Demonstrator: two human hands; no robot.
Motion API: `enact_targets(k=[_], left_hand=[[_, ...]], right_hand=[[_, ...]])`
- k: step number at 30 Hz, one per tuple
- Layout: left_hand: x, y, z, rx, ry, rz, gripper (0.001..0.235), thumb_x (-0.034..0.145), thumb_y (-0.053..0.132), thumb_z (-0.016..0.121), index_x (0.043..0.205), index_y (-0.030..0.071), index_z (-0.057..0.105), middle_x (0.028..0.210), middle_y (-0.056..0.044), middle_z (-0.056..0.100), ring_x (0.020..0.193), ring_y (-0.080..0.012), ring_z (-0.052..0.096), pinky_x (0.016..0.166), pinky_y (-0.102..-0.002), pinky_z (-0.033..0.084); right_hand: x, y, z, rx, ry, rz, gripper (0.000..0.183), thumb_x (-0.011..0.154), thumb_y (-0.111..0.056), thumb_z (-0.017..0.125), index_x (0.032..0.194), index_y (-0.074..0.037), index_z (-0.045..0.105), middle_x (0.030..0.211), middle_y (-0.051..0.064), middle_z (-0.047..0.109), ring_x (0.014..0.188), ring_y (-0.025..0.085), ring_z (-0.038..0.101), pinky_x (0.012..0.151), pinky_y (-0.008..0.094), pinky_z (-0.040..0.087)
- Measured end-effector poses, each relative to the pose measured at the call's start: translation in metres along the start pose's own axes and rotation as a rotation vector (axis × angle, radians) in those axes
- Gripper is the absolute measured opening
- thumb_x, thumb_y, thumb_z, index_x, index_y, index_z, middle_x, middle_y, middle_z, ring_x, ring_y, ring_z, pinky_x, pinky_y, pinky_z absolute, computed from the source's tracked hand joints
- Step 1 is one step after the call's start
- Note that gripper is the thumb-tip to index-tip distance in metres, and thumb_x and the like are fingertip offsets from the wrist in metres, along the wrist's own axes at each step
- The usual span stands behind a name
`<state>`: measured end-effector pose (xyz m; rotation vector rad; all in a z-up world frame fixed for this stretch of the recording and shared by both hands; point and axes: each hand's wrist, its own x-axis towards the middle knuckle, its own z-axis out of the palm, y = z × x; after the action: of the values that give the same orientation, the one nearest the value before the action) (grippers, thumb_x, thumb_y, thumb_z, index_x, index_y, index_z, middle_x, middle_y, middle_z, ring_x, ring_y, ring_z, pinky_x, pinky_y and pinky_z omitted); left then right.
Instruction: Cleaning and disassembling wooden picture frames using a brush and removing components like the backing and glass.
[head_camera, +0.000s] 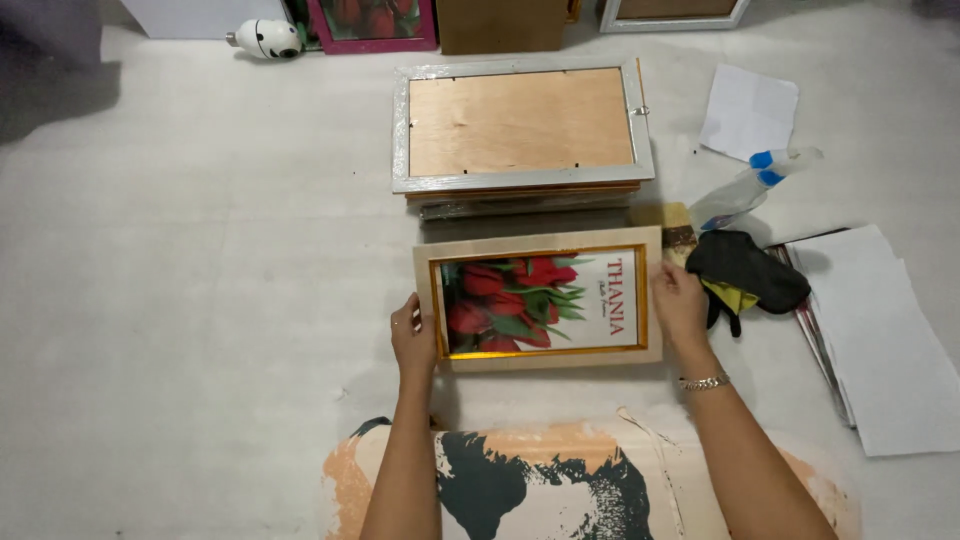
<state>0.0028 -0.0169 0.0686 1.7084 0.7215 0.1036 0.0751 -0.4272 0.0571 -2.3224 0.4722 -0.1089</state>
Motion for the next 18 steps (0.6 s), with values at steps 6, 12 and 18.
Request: enact_targets(k=[6,12,18], left_hand=[[-0.027,0.046,-0.006,-0.196,-0.027,0.327,0.053,0.1,0.007,0.055,0.153,0.01,0.048,0.138,-0.013,0.05,0.137,-0.035,0.047,0.118,-0.054,0.039],[-0.028,0.047,-0.005,-0.211,0.017,0.229,0.041,0.104,0.015,0.052,0.145,0.011,0.055,0.136,-0.014,0.054,0.134,-0.0338,0.051,0.115,-0.052,0.043],[-0.013,0.018,-0.009,-0.325,0.086,0.01,0.044,0.108,0.042,0.05,0.132,0.009,0.065,0.121,-0.012,0.068,0.117,-0.0248,0.063,0.104,-0.043,0.05]], right_hand=[[-0.038,-0.082,-0.045,0.394,0.151,-0.005,0.043,0.102,-0.015,0.058,0.141,0.004,0.059,0.131,0.029,0.06,0.111,0.035,0.062,0.096,0.046,0.051],[-0.01,-0.031,-0.026,0.623,0.106,0.118,0.03,0.106,-0.022,0.058,0.129,-0.005,0.066,0.122,0.02,0.065,0.114,0.031,0.064,0.092,0.044,0.058],[0.01,0.002,-0.039,0.828,-0.032,0.423,0.036,0.102,-0.036,0.061,0.118,-0.003,0.064,0.114,0.016,0.062,0.105,0.032,0.062,0.085,0.057,0.056]])
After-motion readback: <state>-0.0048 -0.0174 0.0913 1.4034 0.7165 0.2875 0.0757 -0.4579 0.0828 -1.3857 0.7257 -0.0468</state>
